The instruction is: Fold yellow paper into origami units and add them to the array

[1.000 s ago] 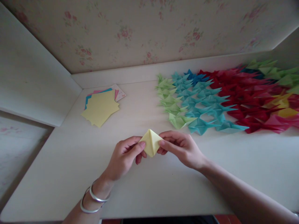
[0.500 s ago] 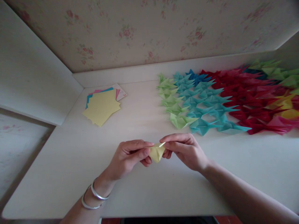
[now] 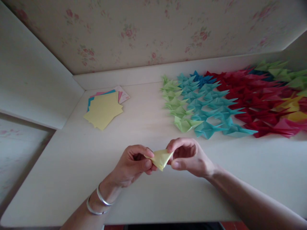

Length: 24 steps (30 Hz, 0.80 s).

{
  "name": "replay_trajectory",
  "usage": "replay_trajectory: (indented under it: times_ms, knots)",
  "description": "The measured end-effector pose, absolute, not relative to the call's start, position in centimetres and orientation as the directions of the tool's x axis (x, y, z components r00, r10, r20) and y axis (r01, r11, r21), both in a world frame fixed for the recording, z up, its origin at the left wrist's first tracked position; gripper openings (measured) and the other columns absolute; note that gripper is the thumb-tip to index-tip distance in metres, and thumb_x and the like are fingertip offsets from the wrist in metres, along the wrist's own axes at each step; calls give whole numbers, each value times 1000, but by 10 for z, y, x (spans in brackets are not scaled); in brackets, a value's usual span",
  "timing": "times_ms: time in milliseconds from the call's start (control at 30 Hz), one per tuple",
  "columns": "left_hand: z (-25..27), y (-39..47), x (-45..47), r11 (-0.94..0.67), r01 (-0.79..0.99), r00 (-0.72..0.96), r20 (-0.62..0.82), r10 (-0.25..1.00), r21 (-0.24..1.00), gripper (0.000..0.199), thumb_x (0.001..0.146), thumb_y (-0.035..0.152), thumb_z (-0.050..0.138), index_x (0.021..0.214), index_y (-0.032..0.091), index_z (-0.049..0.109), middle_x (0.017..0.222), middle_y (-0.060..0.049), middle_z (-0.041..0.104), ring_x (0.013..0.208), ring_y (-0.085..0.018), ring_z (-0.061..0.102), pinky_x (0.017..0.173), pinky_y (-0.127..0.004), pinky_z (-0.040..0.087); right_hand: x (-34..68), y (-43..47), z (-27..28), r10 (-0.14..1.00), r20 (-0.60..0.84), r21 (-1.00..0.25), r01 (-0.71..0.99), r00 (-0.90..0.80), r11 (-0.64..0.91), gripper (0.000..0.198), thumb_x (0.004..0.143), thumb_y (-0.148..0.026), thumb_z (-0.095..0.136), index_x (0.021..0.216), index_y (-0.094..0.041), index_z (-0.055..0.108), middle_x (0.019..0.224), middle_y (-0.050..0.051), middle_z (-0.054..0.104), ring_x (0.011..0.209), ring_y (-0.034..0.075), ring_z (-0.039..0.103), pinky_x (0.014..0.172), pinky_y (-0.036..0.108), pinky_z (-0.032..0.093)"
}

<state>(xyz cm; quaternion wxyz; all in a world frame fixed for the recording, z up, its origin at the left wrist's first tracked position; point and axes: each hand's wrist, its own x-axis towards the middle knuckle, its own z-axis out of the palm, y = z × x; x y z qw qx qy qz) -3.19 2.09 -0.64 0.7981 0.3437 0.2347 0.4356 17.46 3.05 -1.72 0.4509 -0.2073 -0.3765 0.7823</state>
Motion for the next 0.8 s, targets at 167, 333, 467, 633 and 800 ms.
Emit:
replay_trajectory:
  times_ms: [167, 333, 467, 633, 800]
  knots:
    - [-8, 18, -32, 170, -238, 374, -71, 925, 956, 23, 82, 22, 77, 104, 30, 78, 81, 2, 81, 67, -10, 74, 60, -14, 60, 173, 32, -15, 927, -77, -909, -356, -368, -217, 9, 75, -20, 82, 84, -19, 79, 67, 1, 74, 57, 9, 65, 55, 19, 53]
    - [-5, 16, -29, -39, 108, 243, 12, 970, 993, 17, 90, 25, 67, 103, 25, 78, 82, 0, 80, 67, -12, 72, 60, -18, 60, 171, 30, -16, 937, -105, -953, -237, -334, -191, 17, 81, -31, 77, 80, -15, 74, 66, 4, 74, 56, 11, 65, 54, 22, 54]
    - [-2, 17, -27, -16, 171, 160, -12, 987, 985, 15, 90, 29, 67, 89, 20, 79, 72, -1, 78, 61, -13, 72, 56, -19, 59, 167, 28, -18, 938, -80, -976, -163, -337, -141, 23, 88, -36, 69, 80, -15, 68, 67, 4, 71, 60, 13, 66, 58, 23, 53]
    - [-1, 16, -27, 25, 212, 199, -69, 978, 977, 22, 90, 34, 65, 81, 17, 77, 68, -3, 77, 58, -14, 71, 52, -20, 57, 165, 26, -17, 932, -16, -1000, 9, -361, -14, 23, 93, -38, 61, 93, -16, 66, 82, 6, 73, 74, 15, 66, 64, 24, 50]
    - [-5, 13, -23, -193, 517, 242, 73, 968, 834, 35, 93, 34, 58, 65, 17, 68, 51, 1, 63, 44, -11, 57, 47, -20, 43, 165, 26, -19, 938, -28, -985, 169, -345, 33, 29, 97, -41, 53, 87, -17, 66, 66, 1, 65, 61, 12, 61, 58, 22, 46]
